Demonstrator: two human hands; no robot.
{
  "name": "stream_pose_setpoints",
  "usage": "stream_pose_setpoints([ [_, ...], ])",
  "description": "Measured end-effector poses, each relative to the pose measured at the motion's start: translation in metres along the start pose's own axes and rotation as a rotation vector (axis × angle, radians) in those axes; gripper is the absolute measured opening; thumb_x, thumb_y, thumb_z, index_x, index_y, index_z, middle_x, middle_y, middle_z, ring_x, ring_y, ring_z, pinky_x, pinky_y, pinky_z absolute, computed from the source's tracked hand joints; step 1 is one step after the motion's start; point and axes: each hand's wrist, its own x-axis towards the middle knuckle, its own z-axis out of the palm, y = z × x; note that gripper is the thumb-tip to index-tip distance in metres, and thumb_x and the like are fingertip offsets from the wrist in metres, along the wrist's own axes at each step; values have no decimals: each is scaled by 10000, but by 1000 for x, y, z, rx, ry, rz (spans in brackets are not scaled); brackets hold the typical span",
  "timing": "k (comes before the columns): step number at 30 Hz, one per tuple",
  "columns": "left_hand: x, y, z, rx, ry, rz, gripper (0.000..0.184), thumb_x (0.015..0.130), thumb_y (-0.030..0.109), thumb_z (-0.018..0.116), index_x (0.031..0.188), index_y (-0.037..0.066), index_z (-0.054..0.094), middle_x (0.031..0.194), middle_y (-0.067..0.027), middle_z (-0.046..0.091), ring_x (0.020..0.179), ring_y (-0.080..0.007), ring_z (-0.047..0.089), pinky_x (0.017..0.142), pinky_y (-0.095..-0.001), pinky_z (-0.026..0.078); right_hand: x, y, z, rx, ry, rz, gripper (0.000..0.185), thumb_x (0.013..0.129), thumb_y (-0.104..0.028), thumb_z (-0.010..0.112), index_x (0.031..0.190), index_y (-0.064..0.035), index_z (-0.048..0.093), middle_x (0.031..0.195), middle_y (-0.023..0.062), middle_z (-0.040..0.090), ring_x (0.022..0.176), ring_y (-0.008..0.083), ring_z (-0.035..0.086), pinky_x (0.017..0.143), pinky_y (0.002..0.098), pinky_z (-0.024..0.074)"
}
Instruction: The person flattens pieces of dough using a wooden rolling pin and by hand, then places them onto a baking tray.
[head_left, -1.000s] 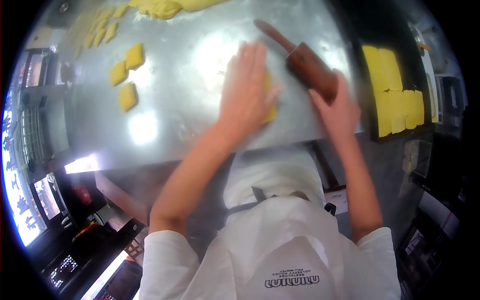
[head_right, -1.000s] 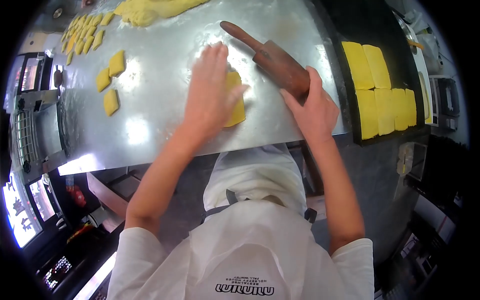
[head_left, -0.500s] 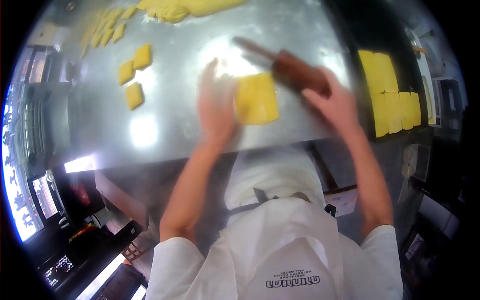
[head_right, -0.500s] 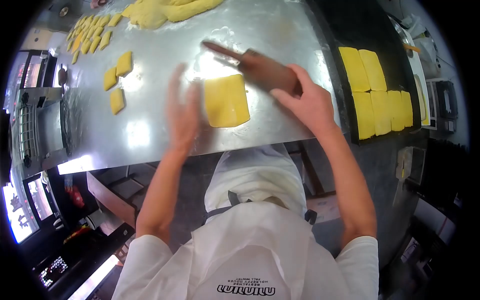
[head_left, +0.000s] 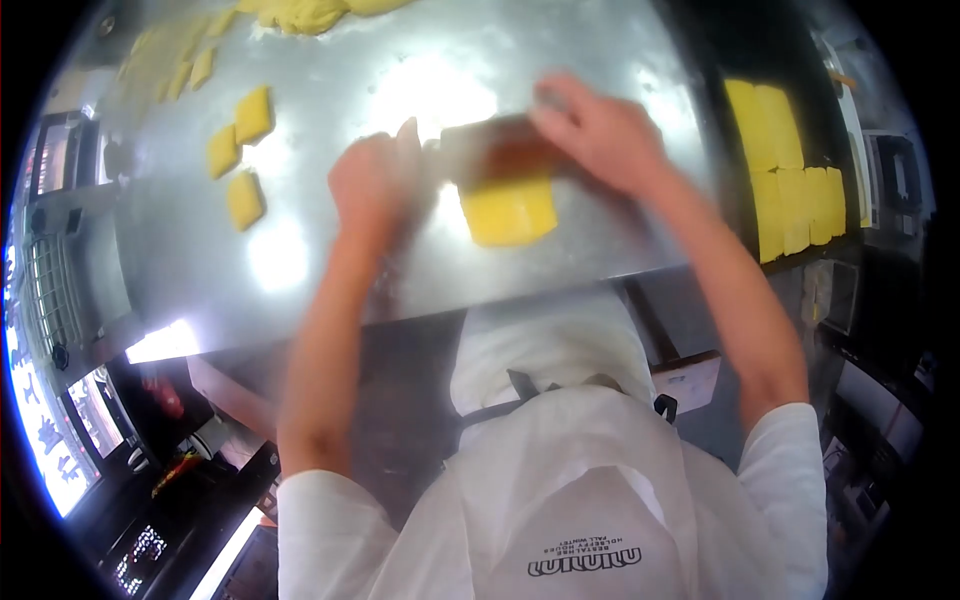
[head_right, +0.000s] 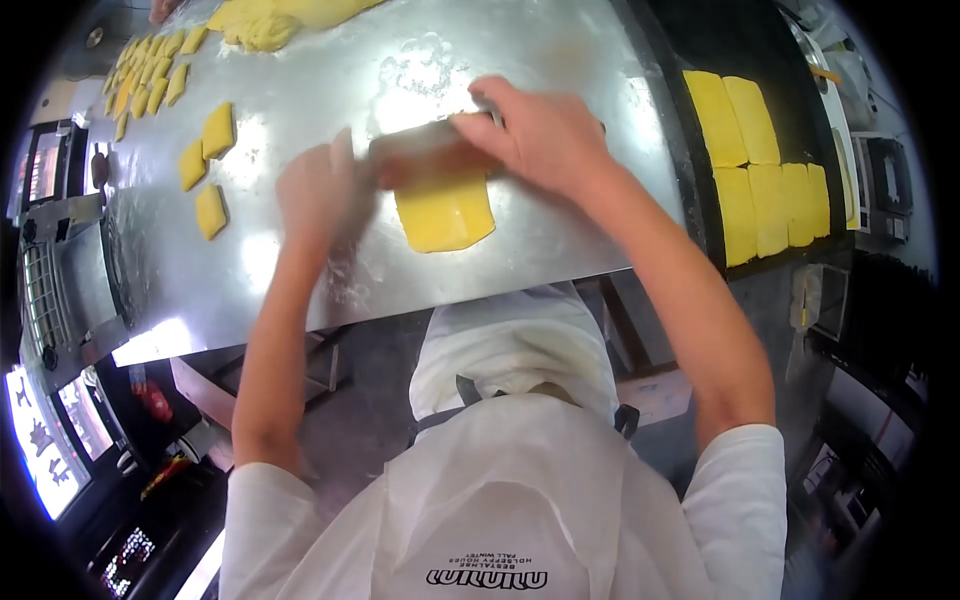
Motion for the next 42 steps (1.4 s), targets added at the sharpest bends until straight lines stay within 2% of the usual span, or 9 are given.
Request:
stream_pose_setpoints([
  [5, -87, 28, -10, -137, 229, 41, 431, 1054, 294, 551, 713, 53, 658, 718, -181, 628, 686, -432, 605, 648, -541, 460, -75, -8, 6, -64, 23, -239, 747, 867, -674, 700, 1405, -164, 611, 868, 152, 755, 806, 384, 729, 718, 477, 559],
  [13, -36, 12, -3, -154, 222, 46, 425, 1057, 284, 528, 710, 54, 619, 727, -189, 615, 685, -439, 585, 633, -540, 441, -31, -4, 2, -4, 14, -77, 647, 959, -593, 637, 1420, -143, 587, 879, 139, 759, 801, 395, 725, 719, 468, 559],
  [16, -80, 25, -8, -106, 275, 123, 371, 1020, 191, 595, 674, 61, 570, 682, -161, 553, 667, -393, 566, 608, -512, 431, -82, -8, 4, -60, 24, -214, 856, 806, -656, 772, 1466, -150, 570, 916, 140, 758, 809, 368, 730, 720, 453, 562],
  [21, -62, 11, -18, 83, 39, 247, 215, 992, 200, 665, 1109, 24, 703, 940, -169, 680, 866, -398, 641, 740, -496, 520, -60, -14, -10, 102, -85, 110, 852, 819, -626, 802, 1440, -79, 600, 935, 100, 762, 780, 288, 735, 747, 399, 577],
  [24, -35, 24, -38, -174, 295, 151, 582, 960, 266, 728, 1454, 10, 555, 1363, -255, 625, 1249, -460, 592, 1045, -501, 498, -37, 10, -12, 483, -20, 383, 770, 874, -588, 777, 1421, -69, 619, 932, 92, 749, 766, 227, 716, 739, 366, 570],
  [28, -61, 53, -40, -279, -23, 389, 1017, 898, 471, 780, 1643, -8, 282, 1659, -267, 356, 1537, -462, 340, 1276, -506, 295, -63, 47, -19, 244, 284, 304, 597, 1010, -572, 628, 1379, -103, 643, 997, 108, 758, 864, 245, 724, 832, 340, 557],
  [32, -59, 63, -22, -278, -191, 524, 1049, 871, 591, 728, 1625, -13, 319, 1662, -227, 370, 1532, -461, 339, 1274, -531, 289, -75, 57, -15, 113, 445, 310, 580, 999, -578, 633, 1402, -162, 614, 1069, 108, 771, 985, 316, 737, 891, 387, 558],
  [37, -60, 61, -11, -206, -209, 542, 983, 906, 576, 699, 1610, -11, 344, 1665, -215, 367, 1534, -457, 337, 1273, -545, 277, -79, 53, -8, -37, 486, 282, 608, 925, -592, 716, 1350, -166, 630, 851, 16, 741, 799, 241, 737, 747, 345, 563],
  [42, -70, 101, -27, -259, -207, 462, 978, 904, 562, 714, 1593, -34, 357, 1649, -245, 373, 1519, -473, 344, 1274, -554, 259, -80, 54, -3, -59, 496, 266, 617, 913, -584, 731, 1359, -170, 629, 848, 24, 736, 789, 240, 733, 752, 350, 562],
])
